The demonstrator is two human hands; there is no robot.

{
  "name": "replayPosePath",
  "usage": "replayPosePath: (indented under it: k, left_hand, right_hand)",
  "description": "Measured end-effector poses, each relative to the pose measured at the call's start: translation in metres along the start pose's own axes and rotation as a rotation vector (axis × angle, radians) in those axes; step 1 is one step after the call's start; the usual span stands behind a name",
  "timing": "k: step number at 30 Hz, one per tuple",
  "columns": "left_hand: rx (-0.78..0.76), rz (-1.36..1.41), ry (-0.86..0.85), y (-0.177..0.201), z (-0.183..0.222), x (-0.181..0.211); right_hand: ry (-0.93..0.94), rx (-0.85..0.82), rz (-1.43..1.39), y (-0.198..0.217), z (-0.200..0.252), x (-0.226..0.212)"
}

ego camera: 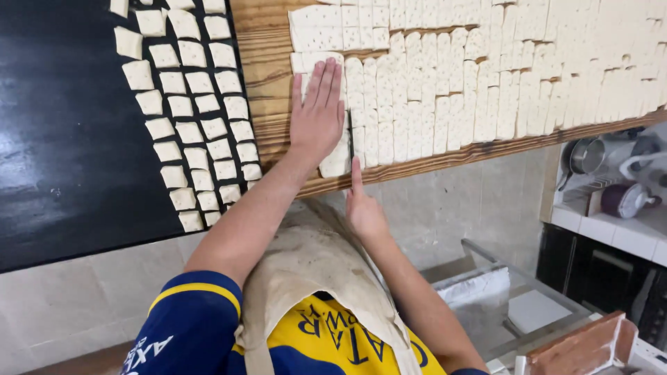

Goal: Cutting dough into small squares and arranging them neatly on a baking tray

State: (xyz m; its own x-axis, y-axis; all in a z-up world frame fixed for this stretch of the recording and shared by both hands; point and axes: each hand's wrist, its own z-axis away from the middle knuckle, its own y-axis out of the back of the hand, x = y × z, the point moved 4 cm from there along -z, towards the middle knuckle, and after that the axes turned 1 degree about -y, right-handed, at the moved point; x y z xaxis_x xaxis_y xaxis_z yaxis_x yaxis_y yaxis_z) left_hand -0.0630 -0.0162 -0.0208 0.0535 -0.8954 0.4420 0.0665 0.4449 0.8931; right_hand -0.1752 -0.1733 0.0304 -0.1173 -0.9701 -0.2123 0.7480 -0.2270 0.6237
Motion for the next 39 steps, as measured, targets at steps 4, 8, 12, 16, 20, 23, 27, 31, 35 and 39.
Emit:
replayPosePath:
  k: [4, 8, 12, 16, 20, 23, 27, 31, 35, 39]
  left_hand:
    - [-0.014, 0.013, -0.035, 0.006, -0.005, -0.004]
    - [-0.005, 0.014, -0.078, 0.013, 0.001, -0.016]
    - [-0.032, 0.082, 0.015, 0.035, -0.009, -0.032]
    - [-0.131, 0.092, 0.127, 0.057, -0.037, -0.042]
    - [-0.085, 0.054, 0.144, 0.058, -0.063, -0.055]
    - [-0.102, 0.065, 0.132, 0.055, -0.071, -0.058]
    - [-0.11, 0.04, 0.155, 0.055, -0.075, -0.057]
    - [-0.107, 0.0, 0.201, 0.049, -0.071, -0.06]
    - [-0.141, -0.026, 0.181, 0.057, -0.066, -0.058]
    - [-0.124, 0.017, 0.108, 0.052, -0.018, -0.037]
  right_hand:
    - [0.199, 0.078, 0.028, 0.032, 0.007, -0.012]
    - [0.14, 0.018, 0.104, 0.063, 0.032, -0.019]
    - [0.132, 0.108, 0.049, 0.085, 0.026, -0.031]
    - [0.219, 0.226, -0.007, 0.092, -0.041, -0.067]
    - [0.315, 0.263, -0.083, 0.105, -0.096, -0.118]
    - [0.28, 0.209, -0.176, 0.106, -0.119, -0.138]
    - [0.238, 0.159, -0.031, 0.11, -0.123, -0.151]
    - [0.273, 0.122, 0.042, 0.11, -0.109, -0.152]
    - [0.132, 0.006, 0.053, 0.079, -0.05, -0.123]
    - [0.207, 0.075, 0.086, 0.068, -0.036, -0.12]
